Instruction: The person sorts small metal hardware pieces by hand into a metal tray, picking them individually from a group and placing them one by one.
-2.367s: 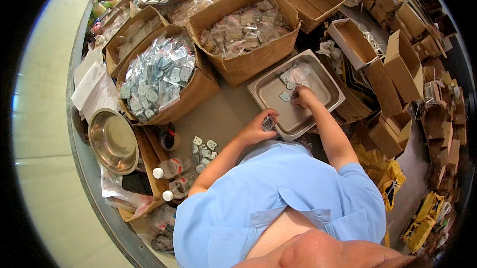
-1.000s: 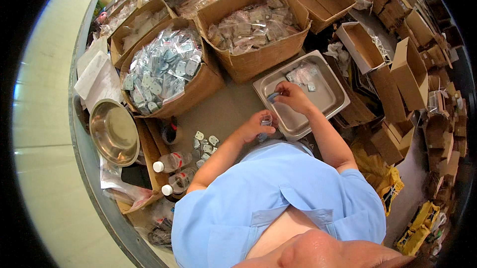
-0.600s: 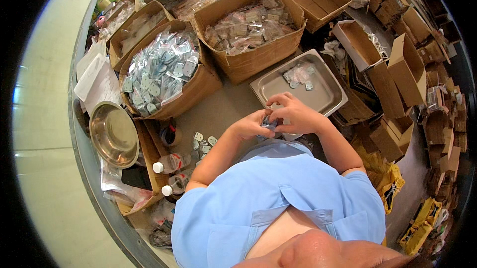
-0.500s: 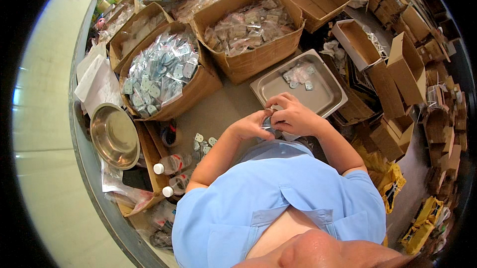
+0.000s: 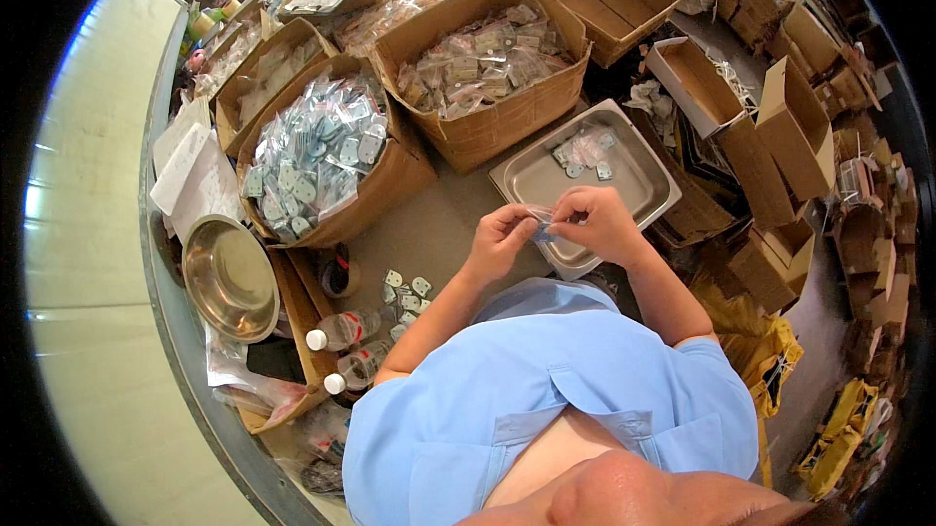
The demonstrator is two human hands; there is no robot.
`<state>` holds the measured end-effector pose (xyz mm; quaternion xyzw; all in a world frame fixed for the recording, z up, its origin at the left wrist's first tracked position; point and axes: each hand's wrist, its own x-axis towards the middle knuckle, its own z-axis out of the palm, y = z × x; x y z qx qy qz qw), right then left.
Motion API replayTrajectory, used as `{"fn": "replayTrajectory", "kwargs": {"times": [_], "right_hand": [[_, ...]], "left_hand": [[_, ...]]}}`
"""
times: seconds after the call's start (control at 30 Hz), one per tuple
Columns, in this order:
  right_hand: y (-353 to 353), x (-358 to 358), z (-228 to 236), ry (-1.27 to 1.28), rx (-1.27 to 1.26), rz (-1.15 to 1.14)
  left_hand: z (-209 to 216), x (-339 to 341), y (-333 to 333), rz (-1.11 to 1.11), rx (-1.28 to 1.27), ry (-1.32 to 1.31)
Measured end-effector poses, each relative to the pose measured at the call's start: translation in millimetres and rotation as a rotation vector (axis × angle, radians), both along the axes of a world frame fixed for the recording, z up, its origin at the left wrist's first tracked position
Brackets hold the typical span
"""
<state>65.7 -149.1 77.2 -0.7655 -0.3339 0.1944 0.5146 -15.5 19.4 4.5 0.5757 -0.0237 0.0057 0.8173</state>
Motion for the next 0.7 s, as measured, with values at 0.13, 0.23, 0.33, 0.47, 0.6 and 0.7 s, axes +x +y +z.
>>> {"fn": "replayTrajectory", "kwargs": {"times": [0.13,0.23,0.33,0.47,0.6,0.7], "right_hand": [[-2.5,-2.2,-11.3,-0.049,0.065,-0.017],[-3.7,-3.5,-12.7,0.006,0.013,-0.049],[-3.7,-4.4,-15.4,0.066,0.055,-0.108],[-4.1,-4.7,-27.3,-0.158,0.057,0.069],[-1.7,-2.7,-27.0,-0.111,0.118,0.113],[-9.8,28.9,-50.7,-0.038,0.161,0.117]], "left_hand": [[-5.4,1.5,1.2,0.154,0.079,-0.071],[-5.1,4.3,5.0,0.169,0.236,-0.143],[7.3,5.6,2.5,0.166,0.466,-0.242],[11.3,5.0,1.1,0.169,0.584,-0.337],[17.7,-1.0,8.2,0.217,0.636,-0.302],[33.1,-6.8,40.8,0.453,0.565,-0.175]]}}
